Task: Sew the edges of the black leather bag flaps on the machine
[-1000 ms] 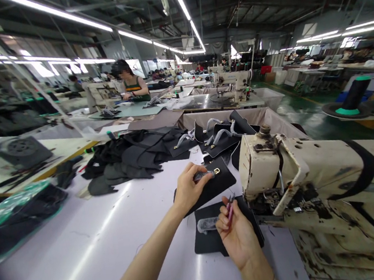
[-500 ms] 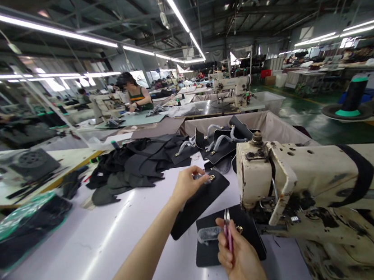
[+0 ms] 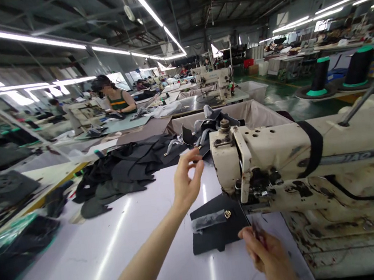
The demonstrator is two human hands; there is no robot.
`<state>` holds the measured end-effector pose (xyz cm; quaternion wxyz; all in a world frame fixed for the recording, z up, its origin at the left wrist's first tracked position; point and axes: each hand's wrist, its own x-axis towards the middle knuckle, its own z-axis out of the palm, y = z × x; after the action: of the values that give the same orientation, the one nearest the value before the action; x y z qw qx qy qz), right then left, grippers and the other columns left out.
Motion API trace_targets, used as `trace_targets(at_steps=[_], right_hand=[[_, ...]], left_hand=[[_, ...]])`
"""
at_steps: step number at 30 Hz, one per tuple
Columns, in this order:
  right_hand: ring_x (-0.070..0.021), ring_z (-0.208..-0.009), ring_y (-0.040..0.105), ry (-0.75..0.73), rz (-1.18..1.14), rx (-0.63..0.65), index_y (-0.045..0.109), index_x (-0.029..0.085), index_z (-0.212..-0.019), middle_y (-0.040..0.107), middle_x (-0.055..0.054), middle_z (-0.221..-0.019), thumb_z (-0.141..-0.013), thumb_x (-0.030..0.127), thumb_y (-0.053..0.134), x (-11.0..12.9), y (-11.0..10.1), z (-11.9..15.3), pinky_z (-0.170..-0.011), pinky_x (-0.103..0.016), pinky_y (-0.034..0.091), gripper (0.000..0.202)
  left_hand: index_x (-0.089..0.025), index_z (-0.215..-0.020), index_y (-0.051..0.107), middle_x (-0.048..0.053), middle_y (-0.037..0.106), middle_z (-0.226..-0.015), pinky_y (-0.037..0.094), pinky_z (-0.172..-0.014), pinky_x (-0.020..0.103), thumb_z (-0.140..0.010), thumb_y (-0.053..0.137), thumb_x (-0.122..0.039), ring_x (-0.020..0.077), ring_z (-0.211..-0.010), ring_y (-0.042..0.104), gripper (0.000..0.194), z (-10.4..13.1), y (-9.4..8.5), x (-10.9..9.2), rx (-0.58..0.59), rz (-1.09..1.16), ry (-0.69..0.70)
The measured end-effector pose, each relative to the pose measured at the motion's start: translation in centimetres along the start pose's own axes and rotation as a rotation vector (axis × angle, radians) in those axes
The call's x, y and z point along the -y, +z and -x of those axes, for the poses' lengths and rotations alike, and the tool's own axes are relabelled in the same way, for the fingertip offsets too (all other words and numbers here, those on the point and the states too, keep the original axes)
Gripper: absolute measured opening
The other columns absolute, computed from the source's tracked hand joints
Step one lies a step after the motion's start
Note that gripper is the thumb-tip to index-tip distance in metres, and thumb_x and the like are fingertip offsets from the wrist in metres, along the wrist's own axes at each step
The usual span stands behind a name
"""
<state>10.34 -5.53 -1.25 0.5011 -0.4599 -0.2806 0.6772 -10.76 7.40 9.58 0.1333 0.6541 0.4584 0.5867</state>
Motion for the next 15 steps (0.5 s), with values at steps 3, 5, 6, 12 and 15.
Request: trace_targets(at_steps=[3, 5, 6, 12, 15], right_hand=[[-0.0142, -0.055, 0.051, -0.179, 0.305, -0.264, 0.080, 0.018, -0.091, 0.059, 0.000, -0.060, -0.074, 0.059, 0.085, 0.6, -2.2, -0.2, -0.049, -0.025, 0.036, 0.044], [-0.0243, -0.078, 0.067, -0.279, 0.475, -0.318, 0.081, 0.020, -0.093, 0.075, -0.007, -0.081, -0.079, 0.059, 0.081, 0.8, -2.8, -0.6, -0.069, -0.031, 0.051, 0.041], [-0.0283, -0.092, 0.070, -0.312, 0.537, -0.311, 0.082, 0.021, -0.096, 0.078, -0.010, -0.094, -0.082, 0.058, 0.078, 0.8, -3.0, -0.9, -0.080, -0.035, 0.053, 0.040], [-0.0304, -0.097, 0.074, -0.316, 0.621, -0.163, 0.084, 0.025, -0.101, 0.081, -0.010, -0.102, -0.089, 0.059, 0.068, 0.2, -2.9, -2.4, -0.084, -0.038, 0.055, 0.039], [-0.0281, -0.087, 0.073, -0.313, 0.555, -0.135, 0.084, 0.022, -0.096, 0.080, -0.009, -0.088, -0.083, 0.058, 0.073, 0.2, -2.6, -2.8, -0.076, -0.035, 0.055, 0.039]], left_hand=[[-0.025, -0.100, 0.068, 0.004, 0.069, -0.089, 0.053, -0.076, 0.034, -0.102, 0.054, -0.031, 0.0189, -0.080, 0.065, 0.015, 9.3, 0.2, -1.7, 0.103, 0.047, -0.146], [-0.026, -0.091, 0.070, 0.005, 0.069, -0.081, 0.050, -0.070, 0.034, -0.100, 0.057, -0.031, 0.0203, -0.075, 0.063, 0.016, 15.0, 1.0, -2.3, 0.314, 0.117, -0.189], [-0.026, -0.089, 0.071, 0.006, 0.069, -0.078, 0.049, -0.068, 0.035, -0.100, 0.059, -0.032, 0.0209, -0.073, 0.063, 0.017, 17.5, 1.7, -2.4, 0.408, 0.156, -0.235], [-0.021, -0.101, 0.075, 0.008, 0.071, -0.072, 0.048, -0.060, 0.033, -0.089, 0.059, -0.073, 0.0203, -0.059, 0.064, 0.055, 25.4, 8.3, 0.2, 0.382, 0.623, -0.858], [-0.018, -0.095, 0.074, 0.009, 0.070, -0.068, 0.047, -0.057, 0.033, -0.086, 0.047, -0.086, 0.0198, -0.054, 0.062, 0.073, 25.1, 10.6, 1.3, 0.244, 0.788, -0.963]])
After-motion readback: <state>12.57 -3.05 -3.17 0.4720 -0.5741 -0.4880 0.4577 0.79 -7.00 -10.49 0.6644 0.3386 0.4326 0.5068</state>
